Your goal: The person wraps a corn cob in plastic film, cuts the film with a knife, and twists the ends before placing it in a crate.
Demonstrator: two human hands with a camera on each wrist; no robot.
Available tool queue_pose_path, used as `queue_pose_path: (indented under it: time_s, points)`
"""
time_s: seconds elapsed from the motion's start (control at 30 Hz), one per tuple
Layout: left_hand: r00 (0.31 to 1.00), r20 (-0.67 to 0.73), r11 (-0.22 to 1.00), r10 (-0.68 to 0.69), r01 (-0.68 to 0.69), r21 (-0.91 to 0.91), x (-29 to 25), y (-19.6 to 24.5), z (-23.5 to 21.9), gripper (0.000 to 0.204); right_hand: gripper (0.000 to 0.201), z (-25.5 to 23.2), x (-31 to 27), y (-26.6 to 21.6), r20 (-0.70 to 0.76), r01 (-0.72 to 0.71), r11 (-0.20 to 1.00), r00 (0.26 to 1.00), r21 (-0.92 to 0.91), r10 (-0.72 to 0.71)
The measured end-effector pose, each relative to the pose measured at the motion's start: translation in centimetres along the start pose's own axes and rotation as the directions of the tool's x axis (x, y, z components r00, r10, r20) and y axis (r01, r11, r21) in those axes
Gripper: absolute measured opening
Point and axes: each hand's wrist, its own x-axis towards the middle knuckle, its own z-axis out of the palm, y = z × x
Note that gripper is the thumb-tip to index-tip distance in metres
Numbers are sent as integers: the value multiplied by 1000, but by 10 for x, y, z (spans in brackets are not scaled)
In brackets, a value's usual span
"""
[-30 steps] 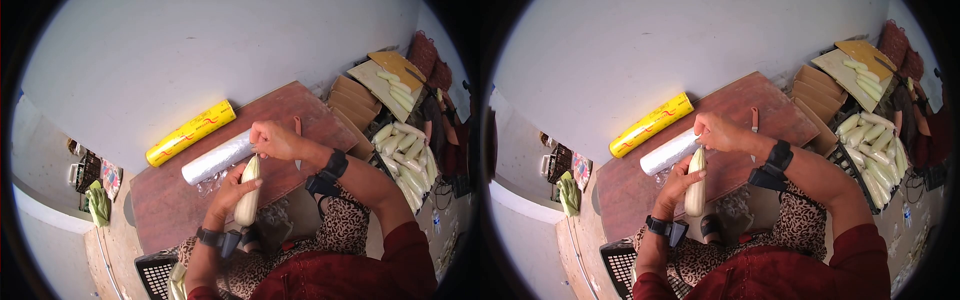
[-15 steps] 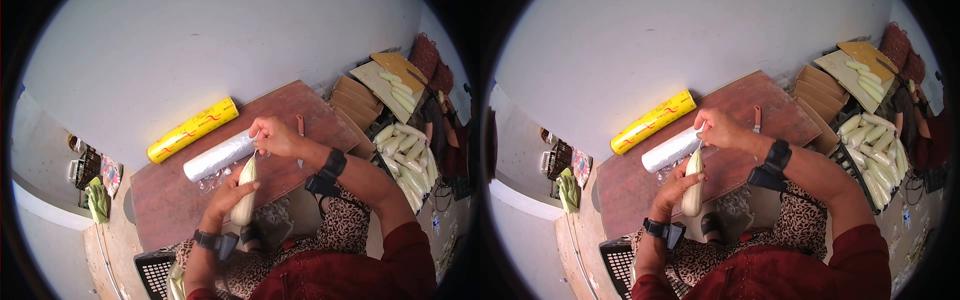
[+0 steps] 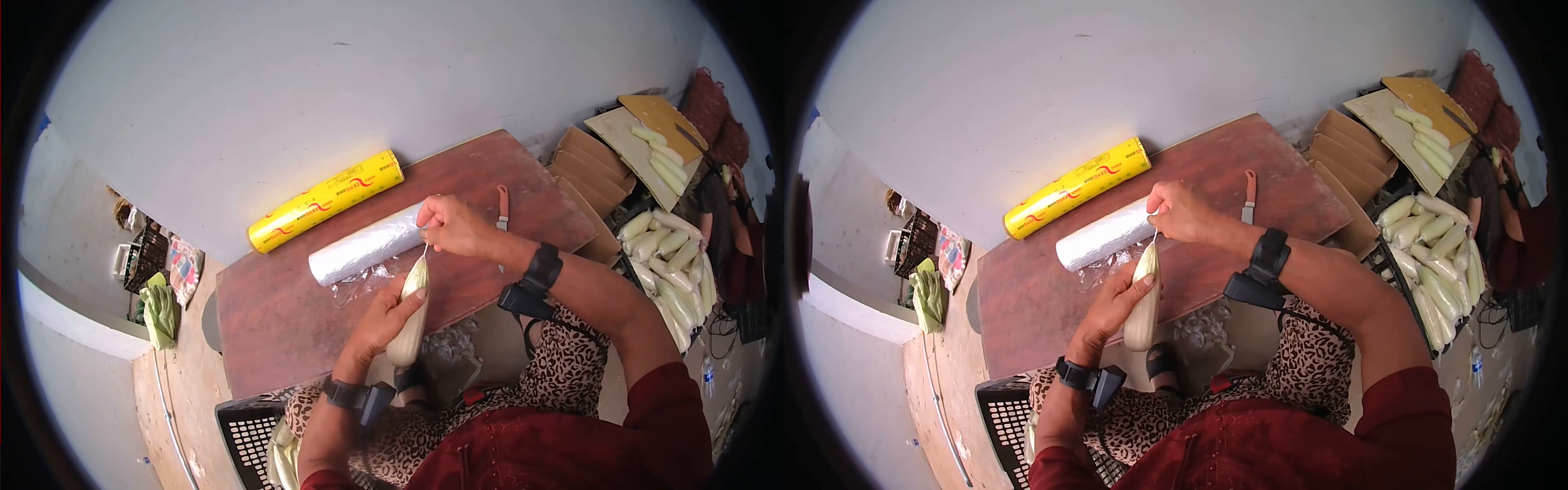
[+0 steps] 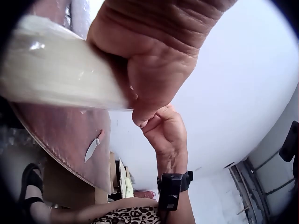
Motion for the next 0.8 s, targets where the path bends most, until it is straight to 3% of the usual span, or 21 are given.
queue_pose_path:
  time_s: [0.13, 0.23, 0.53, 0.73, 0.8]
  points:
    - [992, 119, 921, -37, 80, -382, 0, -5, 2, 40, 19, 1, -1, -2, -53, 88, 995, 994, -48, -91]
    - [985, 169, 890, -38, 111, -443, 3, -2, 3, 42, 20, 0, -1, -2, -89, 136, 990, 986, -45, -139]
    - [999, 24, 946, -26, 32, -322, 12, 6, 14, 48, 21, -7, -8, -6, -131, 147, 989, 980, -30, -149]
    - [979, 110, 925, -174, 201, -323, 8, 15, 14, 43, 21, -4, -6, -2, -117, 141, 989, 983, -43, -145]
    - [987, 82, 932, -136, 155, -329, 11, 5, 15, 45, 21, -2, -5, -1, -115, 138, 990, 983, -41, -142]
